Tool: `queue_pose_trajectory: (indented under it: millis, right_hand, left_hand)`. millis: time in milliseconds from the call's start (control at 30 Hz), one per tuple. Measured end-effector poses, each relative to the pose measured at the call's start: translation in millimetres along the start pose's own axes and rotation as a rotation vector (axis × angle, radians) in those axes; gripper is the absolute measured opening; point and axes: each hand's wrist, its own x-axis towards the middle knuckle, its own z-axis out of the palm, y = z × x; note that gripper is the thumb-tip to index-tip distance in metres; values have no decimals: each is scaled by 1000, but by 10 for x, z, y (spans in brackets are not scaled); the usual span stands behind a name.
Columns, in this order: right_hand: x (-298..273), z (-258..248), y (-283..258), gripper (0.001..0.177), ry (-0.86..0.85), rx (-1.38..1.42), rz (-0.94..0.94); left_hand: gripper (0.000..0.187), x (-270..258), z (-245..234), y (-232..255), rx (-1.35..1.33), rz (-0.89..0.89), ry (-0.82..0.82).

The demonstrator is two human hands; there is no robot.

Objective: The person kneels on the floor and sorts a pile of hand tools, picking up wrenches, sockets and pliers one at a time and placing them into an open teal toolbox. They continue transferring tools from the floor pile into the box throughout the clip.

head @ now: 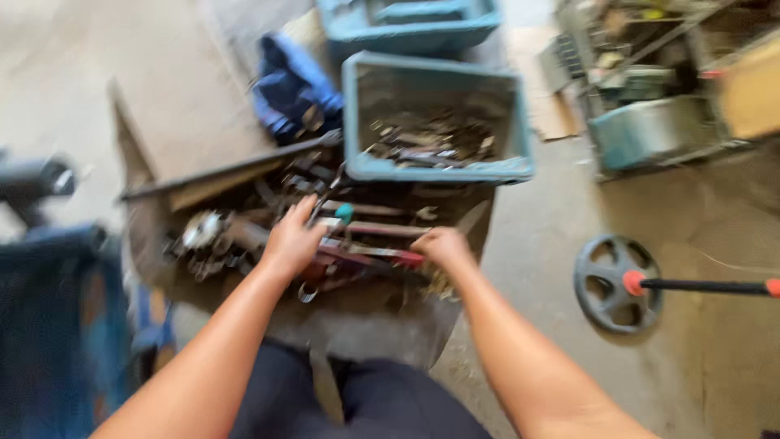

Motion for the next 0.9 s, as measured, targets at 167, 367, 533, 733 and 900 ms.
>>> queue_pose_trajectory:
  millis: [167, 367, 533, 733, 900]
  right_hand:
    - [-435, 157, -437, 51, -74, -82, -238]
    - [-723, 275, -688, 75, 7, -344, -166]
    - [-605, 291, -593, 55, 14, -385, -190]
    - [-269, 130, -308, 32, -95, -254, -114]
    - [23, 15, -125, 40, -357, -77, -92]
  left_hand:
    - [63, 101, 151, 195, 22, -28, -172]
    - [60, 104, 76, 430, 75, 18, -270]
    - [58, -43, -174, 306, 73, -85, -260]
    - [57, -213, -619, 188, -28, -111, -146]
    - [55, -412, -889, 231, -204, -392, -100]
